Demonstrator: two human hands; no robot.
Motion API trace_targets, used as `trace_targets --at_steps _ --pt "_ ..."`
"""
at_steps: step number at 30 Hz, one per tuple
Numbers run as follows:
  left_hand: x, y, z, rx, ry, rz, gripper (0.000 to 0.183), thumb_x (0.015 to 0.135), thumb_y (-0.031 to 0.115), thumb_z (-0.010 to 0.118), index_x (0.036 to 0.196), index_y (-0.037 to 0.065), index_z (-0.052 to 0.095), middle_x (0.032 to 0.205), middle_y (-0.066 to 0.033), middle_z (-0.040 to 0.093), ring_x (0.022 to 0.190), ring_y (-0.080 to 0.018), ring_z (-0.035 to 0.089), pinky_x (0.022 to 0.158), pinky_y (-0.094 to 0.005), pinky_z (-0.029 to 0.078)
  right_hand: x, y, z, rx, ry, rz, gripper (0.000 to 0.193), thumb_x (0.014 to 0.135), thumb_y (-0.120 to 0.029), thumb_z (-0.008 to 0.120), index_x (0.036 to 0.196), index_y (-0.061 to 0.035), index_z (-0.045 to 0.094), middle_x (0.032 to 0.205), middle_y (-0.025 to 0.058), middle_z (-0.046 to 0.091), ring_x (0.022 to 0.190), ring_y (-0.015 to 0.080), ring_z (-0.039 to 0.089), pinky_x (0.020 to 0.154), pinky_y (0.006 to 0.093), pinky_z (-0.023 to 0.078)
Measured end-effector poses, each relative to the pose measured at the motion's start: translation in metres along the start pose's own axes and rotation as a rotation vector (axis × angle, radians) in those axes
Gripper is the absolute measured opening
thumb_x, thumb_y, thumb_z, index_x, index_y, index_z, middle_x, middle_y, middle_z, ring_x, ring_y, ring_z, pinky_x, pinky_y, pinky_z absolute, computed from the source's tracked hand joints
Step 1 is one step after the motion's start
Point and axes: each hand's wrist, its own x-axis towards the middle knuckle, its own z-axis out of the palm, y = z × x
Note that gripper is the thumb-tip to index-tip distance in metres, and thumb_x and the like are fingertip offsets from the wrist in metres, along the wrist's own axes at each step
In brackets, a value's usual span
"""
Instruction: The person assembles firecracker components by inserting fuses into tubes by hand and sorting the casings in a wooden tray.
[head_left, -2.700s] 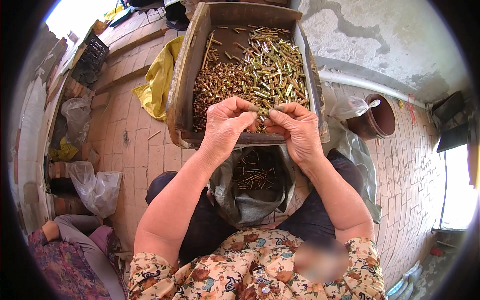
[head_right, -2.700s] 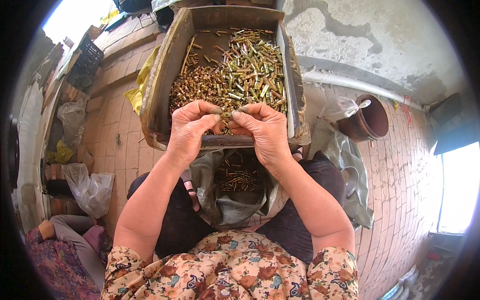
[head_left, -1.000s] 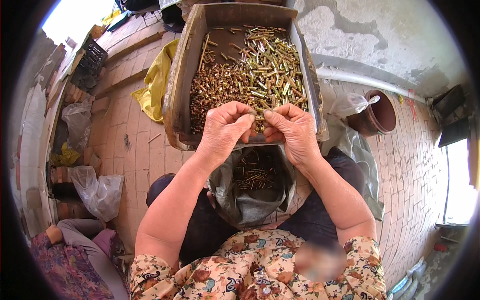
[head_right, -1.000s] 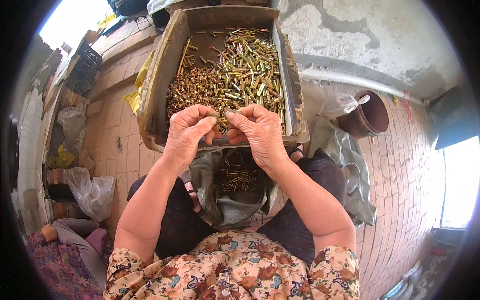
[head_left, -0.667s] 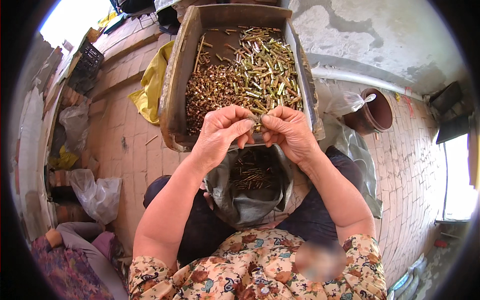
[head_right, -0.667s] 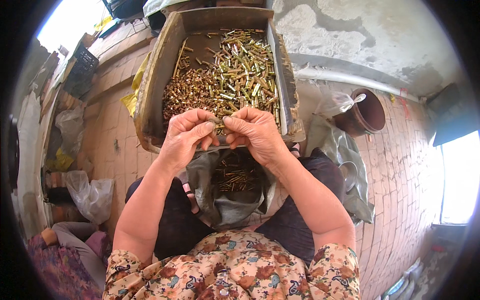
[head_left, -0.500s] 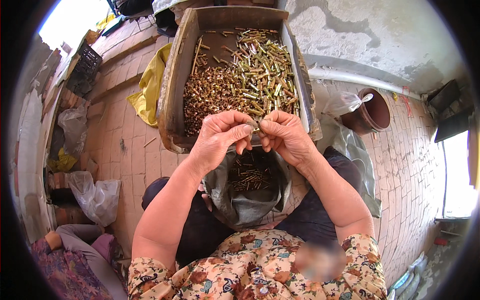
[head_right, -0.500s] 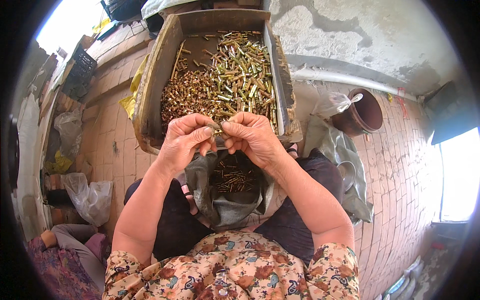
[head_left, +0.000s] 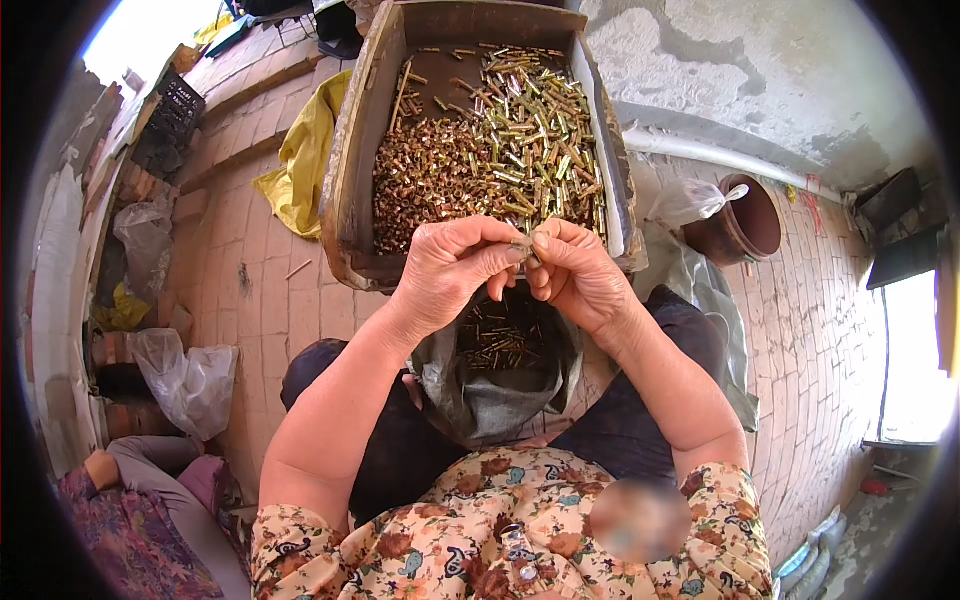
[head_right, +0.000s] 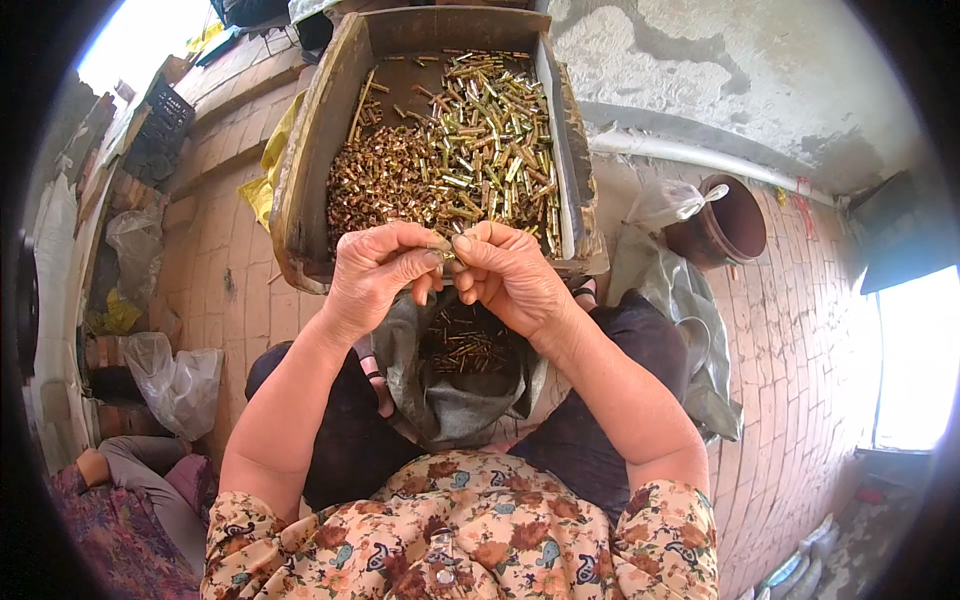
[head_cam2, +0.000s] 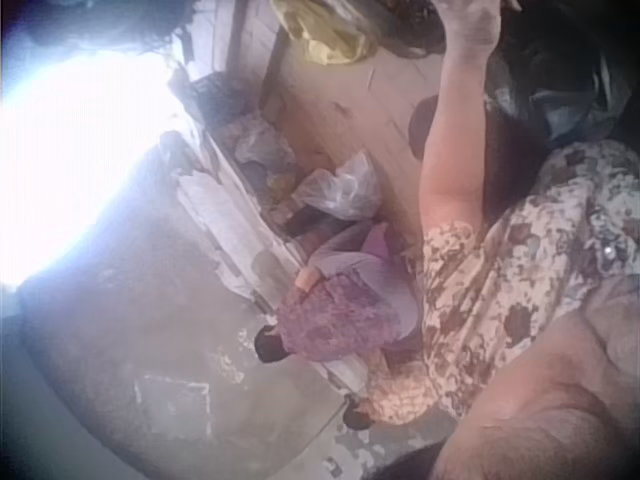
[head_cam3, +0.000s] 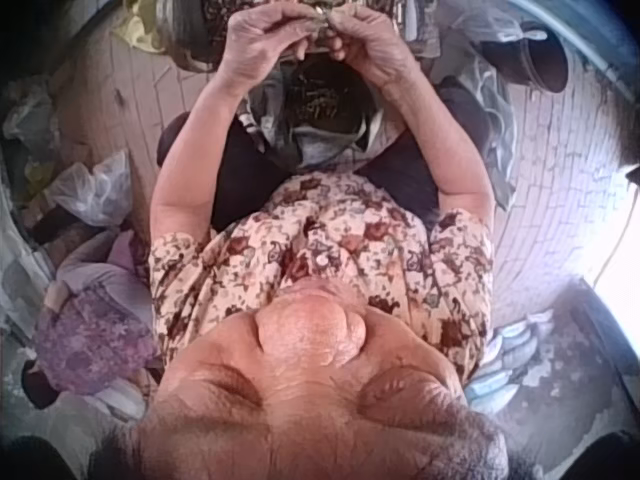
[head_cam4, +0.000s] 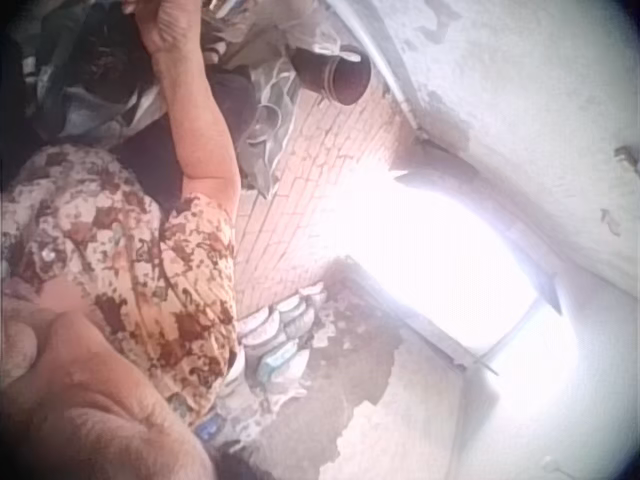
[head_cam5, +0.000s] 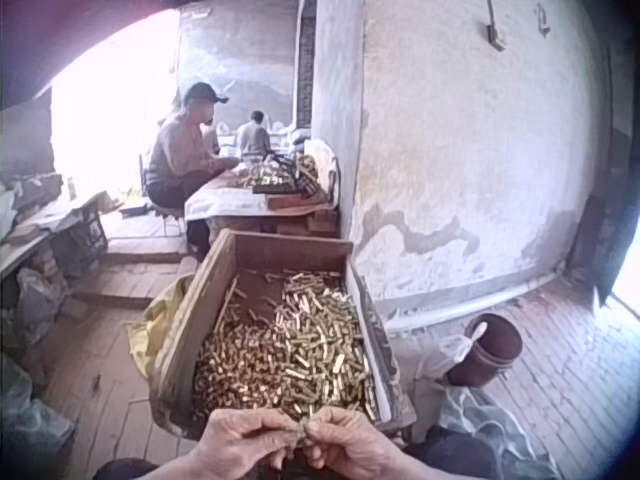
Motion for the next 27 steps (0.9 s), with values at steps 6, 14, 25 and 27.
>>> trace_targets --at_steps 6,14,25,27 --pt "-0.003 0.003 0.007 0.088 0.028 0.076 0.006 0.085 0.001 0.059 0.088 -0.002 0.061 0.067 -0.0012 0.058 0.054 -0.005 0.053 0.048 -0.0186 0.044 -0.001 -0.005 0.004 -0.091 0.034 -0.017 0.01 0.083 -0.012 0.064 0.083 -0.0026 0.06 0.07 0.0065 0.063 0.054 0.0131 0.06 0.049 0.0239 0.05" --pt "-0.013 0.013 0.005 0.256 -0.067 -0.073 0.002 0.081 -0.001 0.058 0.081 0.0 0.059 0.064 0.0009 0.056 0.057 -0.003 0.051 0.049 -0.0198 0.041 0.012 -0.019 -0.008 -1.415 0.298 -0.606 0.046 0.08 -0.022 0.068 0.118 -0.0004 0.054 0.12 0.0179 0.051 0.115 0.0243 0.048 0.096 0.0327 0.038" --pt "-0.028 0.002 0.015 0.884 -0.539 0.143 0.013 0.08 0.01 0.058 0.09 0.001 0.059 0.08 -0.0153 0.06 0.076 -0.0351 0.059 0.066 -0.0427 0.046 0.065 -0.012 -0.038 -2.052 0.398 -0.36 0.072 0.081 -0.039 0.06 0.14 -0.0126 0.028 0.143 0.0272 0.017 0.134 0.0416 0.015 0.109 0.0459 0.015" --pt "-0.028 0.007 0.012 0.911 -0.562 0.144 0.012 0.08 0.011 0.058 0.088 0.002 0.059 0.078 -0.0148 0.06 0.075 -0.0347 0.059 0.065 -0.0426 0.046 0.074 -0.012 -0.041 -2.135 0.407 -0.289 0.066 0.084 -0.034 0.057 0.14 -0.0166 0.027 0.144 0.0267 0.015 0.134 0.0431 0.012 0.108 0.0469 0.014"
